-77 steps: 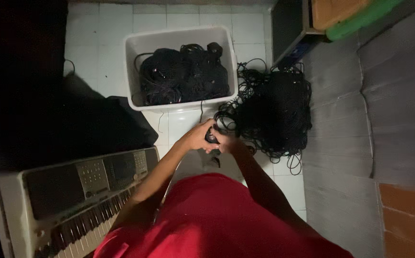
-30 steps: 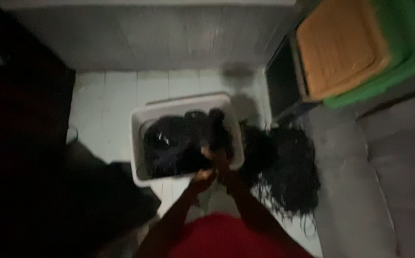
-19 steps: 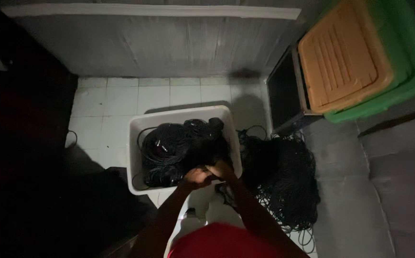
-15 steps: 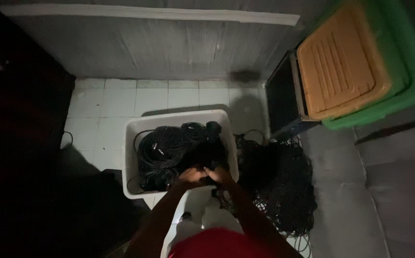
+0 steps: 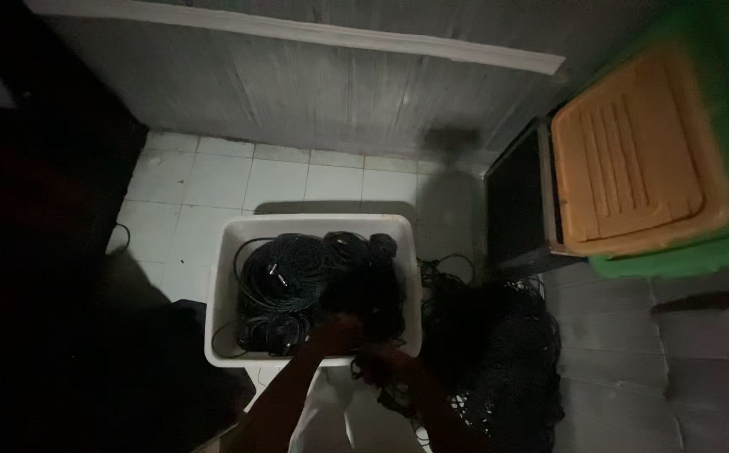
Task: The person untangles black cables by hand and places them into a white plastic bin.
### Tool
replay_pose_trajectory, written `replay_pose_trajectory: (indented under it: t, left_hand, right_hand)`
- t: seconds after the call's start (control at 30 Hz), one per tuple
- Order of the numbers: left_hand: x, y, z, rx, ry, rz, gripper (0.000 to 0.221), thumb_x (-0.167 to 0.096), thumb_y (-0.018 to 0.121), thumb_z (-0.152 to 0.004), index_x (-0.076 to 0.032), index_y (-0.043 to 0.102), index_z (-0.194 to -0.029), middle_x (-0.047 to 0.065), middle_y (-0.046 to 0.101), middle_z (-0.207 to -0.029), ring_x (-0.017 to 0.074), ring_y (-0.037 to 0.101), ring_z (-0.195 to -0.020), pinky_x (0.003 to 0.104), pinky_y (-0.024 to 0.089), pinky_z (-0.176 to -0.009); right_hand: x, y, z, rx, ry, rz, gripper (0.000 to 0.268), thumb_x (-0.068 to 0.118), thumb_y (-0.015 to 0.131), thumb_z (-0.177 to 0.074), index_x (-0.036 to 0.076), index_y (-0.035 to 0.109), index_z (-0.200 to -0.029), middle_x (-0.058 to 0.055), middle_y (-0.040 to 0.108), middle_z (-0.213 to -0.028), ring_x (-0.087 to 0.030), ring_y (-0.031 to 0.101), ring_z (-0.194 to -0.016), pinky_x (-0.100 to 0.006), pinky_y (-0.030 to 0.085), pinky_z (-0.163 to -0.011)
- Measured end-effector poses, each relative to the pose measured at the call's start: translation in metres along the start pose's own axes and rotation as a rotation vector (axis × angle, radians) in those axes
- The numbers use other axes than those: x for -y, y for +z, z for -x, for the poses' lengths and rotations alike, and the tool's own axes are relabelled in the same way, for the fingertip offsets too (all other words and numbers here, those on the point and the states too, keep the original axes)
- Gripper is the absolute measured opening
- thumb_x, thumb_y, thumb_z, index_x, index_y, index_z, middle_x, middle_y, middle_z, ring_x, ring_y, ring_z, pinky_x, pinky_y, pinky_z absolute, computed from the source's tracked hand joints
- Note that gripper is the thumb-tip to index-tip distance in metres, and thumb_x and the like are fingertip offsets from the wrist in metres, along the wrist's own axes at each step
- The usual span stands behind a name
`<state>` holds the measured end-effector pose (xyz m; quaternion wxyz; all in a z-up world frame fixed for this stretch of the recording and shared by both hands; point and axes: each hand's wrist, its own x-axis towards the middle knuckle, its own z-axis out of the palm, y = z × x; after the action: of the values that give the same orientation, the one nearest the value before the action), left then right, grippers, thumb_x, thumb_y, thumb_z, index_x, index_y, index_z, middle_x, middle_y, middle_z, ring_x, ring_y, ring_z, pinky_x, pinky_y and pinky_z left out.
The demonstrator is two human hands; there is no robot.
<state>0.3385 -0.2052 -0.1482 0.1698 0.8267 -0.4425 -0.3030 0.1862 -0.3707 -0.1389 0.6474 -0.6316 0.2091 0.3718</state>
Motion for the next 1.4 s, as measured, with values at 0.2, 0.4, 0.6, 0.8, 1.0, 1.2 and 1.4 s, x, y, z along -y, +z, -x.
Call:
replay_pose_trajectory:
  t: [0.2, 0.4, 0.6, 0.8, 1.0, 1.2, 1.4]
  left_hand:
    - [0.021, 0.019, -0.017, 0.035, -0.049, 0.049, 0.049, -0.038, 0.077, -0.08, -0.011, 0.071, -0.12, 0.017, 0.069, -0.119, 0.0379, 0.063, -0.109, 0.053, 0.048, -0.093]
    - [0.045, 0.05, -0.028, 0.053, -0.097, 0.1, 0.051, -0.041, 0.076, -0.08, -0.012, 0.07, -0.121, 0.017, 0.068, -0.12, 0.038, 0.062, -0.11, 0.054, 0.047, -0.094]
    - [0.068, 0.084, -0.042, 0.057, -0.119, 0.167, 0.052, -0.043, 0.075, -0.08, -0.012, 0.07, -0.122, 0.017, 0.068, -0.12, 0.0382, 0.061, -0.111, 0.055, 0.045, -0.095]
    - [0.079, 0.121, -0.047, 0.063, -0.113, 0.238, 0.054, -0.045, 0.074, -0.081, -0.013, 0.069, -0.123, 0.017, 0.068, -0.121, 0.0383, 0.061, -0.112, 0.056, 0.044, -0.096]
    - [0.089, 0.138, -0.049, 0.072, -0.107, 0.28, 0.055, -0.047, 0.074, -0.081, -0.013, 0.069, -0.124, 0.016, 0.068, -0.122, 0.0384, 0.06, -0.113, 0.057, 0.043, -0.097]
    - [0.089, 0.142, -0.062, 0.093, -0.077, 0.279, 0.057, -0.05, 0.073, -0.081, -0.014, 0.068, -0.125, 0.016, 0.068, -0.122, 0.0386, 0.059, -0.114, 0.058, 0.041, -0.097]
    - [0.097, 0.149, -0.081, 0.121, -0.069, 0.282, 0.059, -0.052, 0.072, -0.081, -0.014, 0.068, -0.126, 0.016, 0.068, -0.123, 0.0387, 0.059, -0.116, 0.059, 0.04, -0.098]
  right_hand:
    - [-0.007, -0.004, -0.033, -0.05, -0.025, 0.02, 0.06, 0.055, 0.057, -0.103, -0.003, 0.071, -0.104, -0.022, 0.068, -0.096, -0.027, 0.061, -0.08, -0.042, 0.051, -0.077]
    - [-0.023, -0.013, -0.063, -0.232, -0.049, 0.097, 0.057, 0.053, 0.057, -0.103, -0.003, 0.069, -0.106, -0.023, 0.067, -0.098, -0.028, 0.061, -0.082, -0.043, 0.051, -0.078]
    - [-0.024, -0.03, -0.122, -0.435, -0.115, 0.215, 0.055, 0.051, 0.057, -0.103, -0.003, 0.068, -0.108, -0.023, 0.066, -0.101, -0.029, 0.061, -0.084, -0.043, 0.051, -0.079]
    - [-0.026, -0.038, -0.188, -0.526, -0.194, 0.278, 0.053, 0.048, 0.056, -0.103, -0.003, 0.066, -0.11, -0.023, 0.064, -0.103, -0.03, 0.06, -0.086, -0.044, 0.05, -0.079]
    - [-0.043, -0.051, -0.225, -0.443, -0.175, 0.325, 0.051, 0.046, 0.056, -0.103, -0.003, 0.065, -0.112, -0.024, 0.063, -0.105, -0.031, 0.06, -0.088, -0.045, 0.05, -0.08]
    - [-0.07, -0.051, -0.23, -0.266, -0.06, 0.362, 0.049, 0.044, 0.056, -0.103, -0.003, 0.063, -0.114, -0.024, 0.062, -0.107, -0.032, 0.06, -0.09, -0.045, 0.05, -0.081]
    - [-0.101, -0.069, -0.235, -0.075, 0.07, 0.347, 0.048, 0.042, 0.056, -0.103, -0.003, 0.062, -0.115, -0.024, 0.06, -0.109, -0.033, 0.059, -0.092, -0.046, 0.05, -0.082]
